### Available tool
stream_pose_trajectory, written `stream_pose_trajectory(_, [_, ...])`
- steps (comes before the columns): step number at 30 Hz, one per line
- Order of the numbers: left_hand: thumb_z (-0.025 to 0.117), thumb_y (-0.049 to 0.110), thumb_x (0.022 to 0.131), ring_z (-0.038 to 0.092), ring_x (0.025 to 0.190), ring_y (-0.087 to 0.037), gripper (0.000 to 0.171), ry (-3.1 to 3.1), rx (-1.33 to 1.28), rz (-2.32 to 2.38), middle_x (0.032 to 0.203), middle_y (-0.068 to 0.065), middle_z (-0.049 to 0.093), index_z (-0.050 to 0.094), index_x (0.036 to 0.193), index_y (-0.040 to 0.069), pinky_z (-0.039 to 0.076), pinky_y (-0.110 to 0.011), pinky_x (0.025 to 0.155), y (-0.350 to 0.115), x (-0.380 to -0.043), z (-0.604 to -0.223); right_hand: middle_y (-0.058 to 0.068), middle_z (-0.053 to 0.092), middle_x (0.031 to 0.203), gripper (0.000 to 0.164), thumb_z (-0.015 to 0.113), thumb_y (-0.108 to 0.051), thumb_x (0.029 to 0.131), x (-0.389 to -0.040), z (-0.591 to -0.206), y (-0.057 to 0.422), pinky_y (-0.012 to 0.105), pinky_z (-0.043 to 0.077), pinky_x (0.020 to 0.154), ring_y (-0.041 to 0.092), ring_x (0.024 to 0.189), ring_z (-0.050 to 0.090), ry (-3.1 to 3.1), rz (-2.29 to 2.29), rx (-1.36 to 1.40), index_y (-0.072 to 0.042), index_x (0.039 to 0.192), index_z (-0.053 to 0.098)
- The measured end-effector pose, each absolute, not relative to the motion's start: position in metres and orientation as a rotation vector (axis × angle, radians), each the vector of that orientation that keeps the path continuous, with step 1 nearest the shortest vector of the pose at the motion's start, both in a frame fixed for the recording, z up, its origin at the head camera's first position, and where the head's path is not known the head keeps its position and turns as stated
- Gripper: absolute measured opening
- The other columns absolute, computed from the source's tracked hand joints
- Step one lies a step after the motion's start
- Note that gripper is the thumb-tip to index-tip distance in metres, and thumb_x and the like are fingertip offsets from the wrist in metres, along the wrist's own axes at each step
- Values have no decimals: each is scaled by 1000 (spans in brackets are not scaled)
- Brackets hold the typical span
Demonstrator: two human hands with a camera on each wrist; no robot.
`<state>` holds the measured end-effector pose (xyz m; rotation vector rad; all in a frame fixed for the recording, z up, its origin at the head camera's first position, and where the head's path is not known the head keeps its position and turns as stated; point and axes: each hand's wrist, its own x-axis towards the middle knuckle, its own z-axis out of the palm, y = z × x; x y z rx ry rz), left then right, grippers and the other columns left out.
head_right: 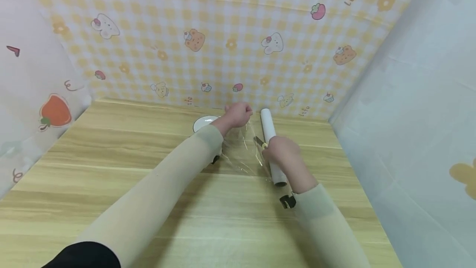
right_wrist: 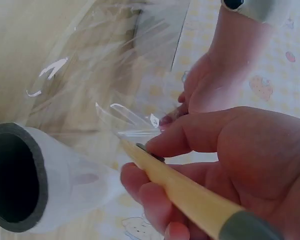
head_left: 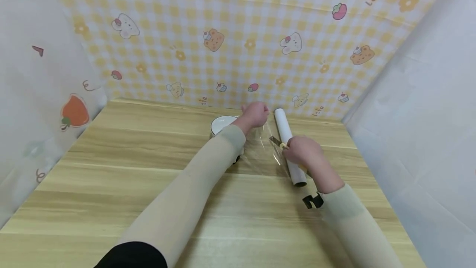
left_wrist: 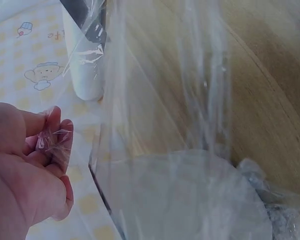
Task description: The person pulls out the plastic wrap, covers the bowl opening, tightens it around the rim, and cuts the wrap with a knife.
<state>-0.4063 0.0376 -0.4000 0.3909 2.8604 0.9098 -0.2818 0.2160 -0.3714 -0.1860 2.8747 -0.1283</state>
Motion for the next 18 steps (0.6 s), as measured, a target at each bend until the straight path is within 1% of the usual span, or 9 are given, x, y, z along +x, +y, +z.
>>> stream_pose_trajectory(6, [51, 29, 118, 65, 130, -22, 29, 2862, 355, 943, 133, 2, 75, 71, 132, 14, 15, -64, 136, 36, -403, -398, 14, 74, 95, 30, 56, -32, 107, -294, -378, 212, 40, 53, 61, 26, 78, 67, 2895, -169, -194, -7, 104, 72])
stream_pose_trajectory(9, [51, 28, 118, 65, 131, -22, 28, 2850, 357, 969, 134, 2, 75, 71, 131, 13, 12, -65, 137, 37, -402, -397, 12, 73, 94, 29, 56, -32, 107, -293, -376, 214, 39, 53, 60, 25, 76, 68, 2876, -177, -151, -8, 104, 72])
stream_pose_trajectory(16, [50, 27, 118, 65, 133, -22, 29, 2853, 350, 1004, 136, 1, 74, 70, 133, 12, 10, -65, 138, 37, -402, -391, 5, 70, 84, 26, 57, -32, 104, -267, -366, 230, 37, 49, 60, 22, 71, 63, 2817, -147, -178, -12, 95, 72])
stream_pose_trajectory(18, [49, 27, 119, 64, 133, -22, 29, 2845, 353, 1003, 136, 0, 74, 69, 133, 12, 9, -65, 138, 37, -401, -389, 5, 70, 82, 24, 58, -31, 103, -258, -364, 234, 37, 50, 59, 22, 69, 64, 2791, -142, -196, -12, 95, 72])
